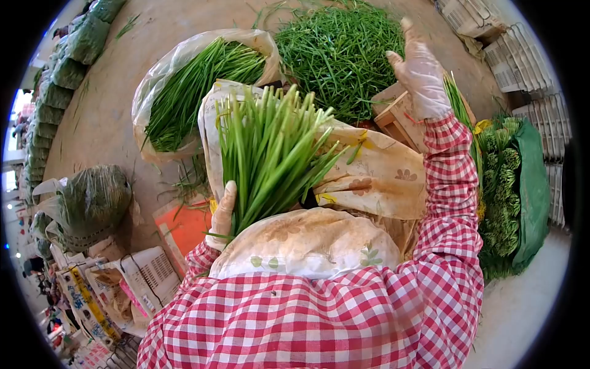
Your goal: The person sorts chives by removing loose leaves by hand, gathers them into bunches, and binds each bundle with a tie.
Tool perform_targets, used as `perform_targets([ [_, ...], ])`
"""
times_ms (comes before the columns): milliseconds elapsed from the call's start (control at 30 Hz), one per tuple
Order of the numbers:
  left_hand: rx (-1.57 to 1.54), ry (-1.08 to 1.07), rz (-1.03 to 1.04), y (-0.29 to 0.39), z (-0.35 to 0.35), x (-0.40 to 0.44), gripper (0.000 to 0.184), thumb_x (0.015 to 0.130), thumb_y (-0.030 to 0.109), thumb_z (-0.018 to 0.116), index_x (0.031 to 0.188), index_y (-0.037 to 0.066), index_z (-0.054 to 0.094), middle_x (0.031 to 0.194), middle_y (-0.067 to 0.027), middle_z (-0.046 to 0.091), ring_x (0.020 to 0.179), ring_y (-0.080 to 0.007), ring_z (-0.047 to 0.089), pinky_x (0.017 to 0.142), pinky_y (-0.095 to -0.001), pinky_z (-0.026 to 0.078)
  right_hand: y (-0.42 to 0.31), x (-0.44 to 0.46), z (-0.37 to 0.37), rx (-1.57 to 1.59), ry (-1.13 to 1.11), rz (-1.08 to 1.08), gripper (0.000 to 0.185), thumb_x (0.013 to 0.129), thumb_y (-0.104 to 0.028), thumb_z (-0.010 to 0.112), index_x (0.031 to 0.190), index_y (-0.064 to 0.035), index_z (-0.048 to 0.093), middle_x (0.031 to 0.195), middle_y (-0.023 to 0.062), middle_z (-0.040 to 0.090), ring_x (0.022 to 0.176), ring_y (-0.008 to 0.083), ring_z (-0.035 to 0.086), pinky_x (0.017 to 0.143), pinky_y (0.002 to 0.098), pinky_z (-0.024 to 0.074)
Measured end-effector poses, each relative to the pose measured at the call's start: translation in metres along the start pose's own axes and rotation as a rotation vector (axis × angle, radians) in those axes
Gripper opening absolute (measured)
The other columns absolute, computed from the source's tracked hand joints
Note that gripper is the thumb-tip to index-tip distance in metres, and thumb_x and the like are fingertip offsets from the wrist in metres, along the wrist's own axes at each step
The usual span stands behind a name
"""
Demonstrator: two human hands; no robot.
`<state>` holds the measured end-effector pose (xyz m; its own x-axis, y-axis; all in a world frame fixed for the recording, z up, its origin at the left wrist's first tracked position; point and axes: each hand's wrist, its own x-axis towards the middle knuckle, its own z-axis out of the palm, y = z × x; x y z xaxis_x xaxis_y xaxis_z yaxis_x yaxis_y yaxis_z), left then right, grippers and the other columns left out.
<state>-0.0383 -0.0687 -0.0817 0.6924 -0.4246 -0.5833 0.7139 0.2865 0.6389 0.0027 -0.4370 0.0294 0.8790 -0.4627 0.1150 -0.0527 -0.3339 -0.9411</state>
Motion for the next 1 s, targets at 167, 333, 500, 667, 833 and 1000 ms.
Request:
perform_targets([
  [167,-0.131,0.012,0.03,-0.01,-0.018,0.009,0.046,0.092,0.039,0.048,0.122,0.005,0.05,0.112,-0.0076,0.06,0.098,-0.0189,0.059,0.087,-0.0326,0.048,0.028,-0.025,0.033,0.235,-0.154,0.133,0.015,0.088,-0.014,0.057,0.091,-0.0007,0.063,0.079,0.0077,0.066,0.065,0.0092,0.061,0.056,0.0202,0.052],
  [333,-0.224,-0.053,0.085,-0.014,-0.026,0.012,0.043,0.092,0.038,0.048,0.12,0.006,0.051,0.111,-0.0076,0.06,0.097,-0.0193,0.059,0.087,-0.0338,0.048,0.027,-0.058,0.049,0.474,-0.179,0.147,0.015,0.09,-0.013,0.054,0.099,-0.0017,0.058,0.079,0.006,0.065,0.06,0.0091,0.061,0.05,0.0173,0.0471],
  [500,-0.25,-0.061,0.108,-0.011,-0.017,0.008,0.043,0.092,0.038,0.048,0.121,0.006,0.051,0.112,-0.0084,0.059,0.098,-0.021,0.058,0.089,-0.0358,0.047,0.032,-0.076,0.058,0.273,-0.322,0.567,0.028,0.086,-0.02,0.06,0.108,-0.0021,0.054,0.088,0.0071,0.064,0.063,0.0105,0.062,0.047,0.0181,0.043],
  [667,-0.214,-0.077,0.058,-0.007,-0.006,0.003,0.048,0.09,0.041,0.05,0.123,0.006,0.049,0.115,-0.0101,0.058,0.102,-0.0233,0.057,0.091,-0.0373,0.046,0.05,-0.085,0.084,0.571,-0.518,0.474,0.033,0.084,-0.014,0.062,0.113,-0.0013,0.052,0.084,0.0014,0.061,0.056,0.0066,0.054,0.048,0.0176,0.0436],
  [833,-0.248,-0.043,0.047,-0.007,-0.001,-0.002,0.052,0.089,0.044,0.051,0.125,0.006,0.048,0.118,-0.0104,0.056,0.103,-0.0239,0.056,0.093,-0.038,0.044,0.056,-0.065,0.056,0.207,-0.613,0.238,0.021,0.082,-0.005,0.059,0.102,-0.0088,0.063,0.073,-0.0012,0.059,0.054,0.0049,0.051,0.048,0.0164,0.0435],
  [1000,-0.178,-0.074,0.03,-0.006,-0.001,-0.005,0.054,0.089,0.043,0.051,0.127,0.006,0.046,0.12,-0.0111,0.055,0.105,-0.0242,0.055,0.094,-0.038,0.044,0.057,0.005,0.016,-0.998,-0.021,-0.421,0.022,0.086,-0.013,0.053,0.106,-0.0044,0.058,0.079,0.0056,0.063,0.071,0.015,0.058,0.062,0.0295,0.0531],
])
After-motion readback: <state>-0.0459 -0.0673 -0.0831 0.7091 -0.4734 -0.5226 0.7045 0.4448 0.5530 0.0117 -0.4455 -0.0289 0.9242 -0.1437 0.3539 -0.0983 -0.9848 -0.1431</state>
